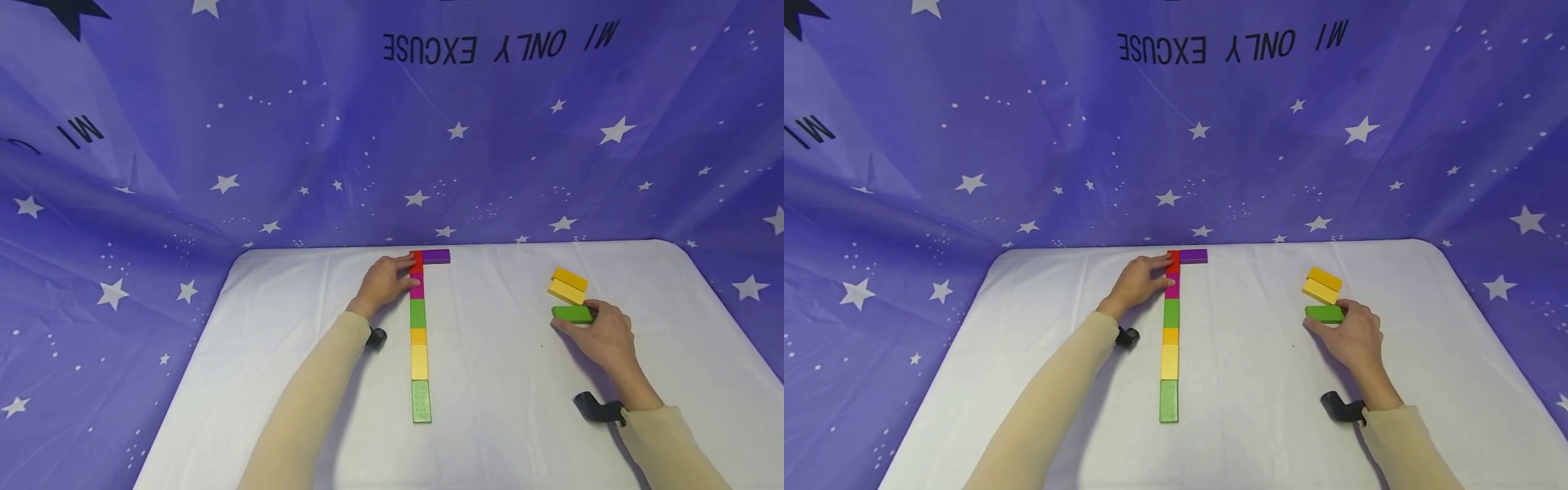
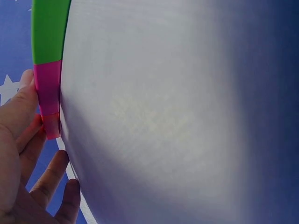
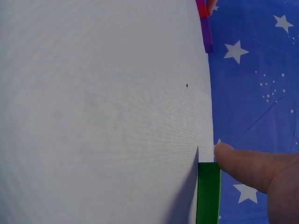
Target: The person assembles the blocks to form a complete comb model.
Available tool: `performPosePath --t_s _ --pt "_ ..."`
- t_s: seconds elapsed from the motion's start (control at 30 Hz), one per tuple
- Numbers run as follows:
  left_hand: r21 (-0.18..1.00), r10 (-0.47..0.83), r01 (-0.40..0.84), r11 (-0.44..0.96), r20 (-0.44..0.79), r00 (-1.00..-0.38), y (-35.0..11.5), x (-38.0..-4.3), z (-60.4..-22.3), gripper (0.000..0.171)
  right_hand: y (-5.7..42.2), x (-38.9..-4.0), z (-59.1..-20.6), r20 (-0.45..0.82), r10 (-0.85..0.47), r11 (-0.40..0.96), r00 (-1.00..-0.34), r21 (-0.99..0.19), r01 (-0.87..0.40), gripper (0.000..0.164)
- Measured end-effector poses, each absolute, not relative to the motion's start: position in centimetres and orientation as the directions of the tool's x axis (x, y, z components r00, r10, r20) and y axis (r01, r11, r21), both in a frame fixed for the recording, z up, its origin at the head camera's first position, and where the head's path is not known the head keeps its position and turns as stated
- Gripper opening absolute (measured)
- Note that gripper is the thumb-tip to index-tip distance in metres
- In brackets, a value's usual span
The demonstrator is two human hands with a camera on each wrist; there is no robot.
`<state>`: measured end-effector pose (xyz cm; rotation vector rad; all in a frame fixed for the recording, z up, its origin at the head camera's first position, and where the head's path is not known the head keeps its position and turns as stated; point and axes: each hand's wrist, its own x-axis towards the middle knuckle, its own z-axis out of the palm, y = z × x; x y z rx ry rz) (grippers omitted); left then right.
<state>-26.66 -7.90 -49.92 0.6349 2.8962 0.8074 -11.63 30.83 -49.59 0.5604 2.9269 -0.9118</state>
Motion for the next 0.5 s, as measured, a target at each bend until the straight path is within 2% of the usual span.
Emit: performPosePath --t_s 0.5 --pt "0.522 0.406 0.368 0.770 0.044 -0.913 -7.88 -26.38 -49.52 0.058 30.92 -11.21 -49.26 -0.095 0.338 0.760 -0.936 -0.559 0.331 0.084"
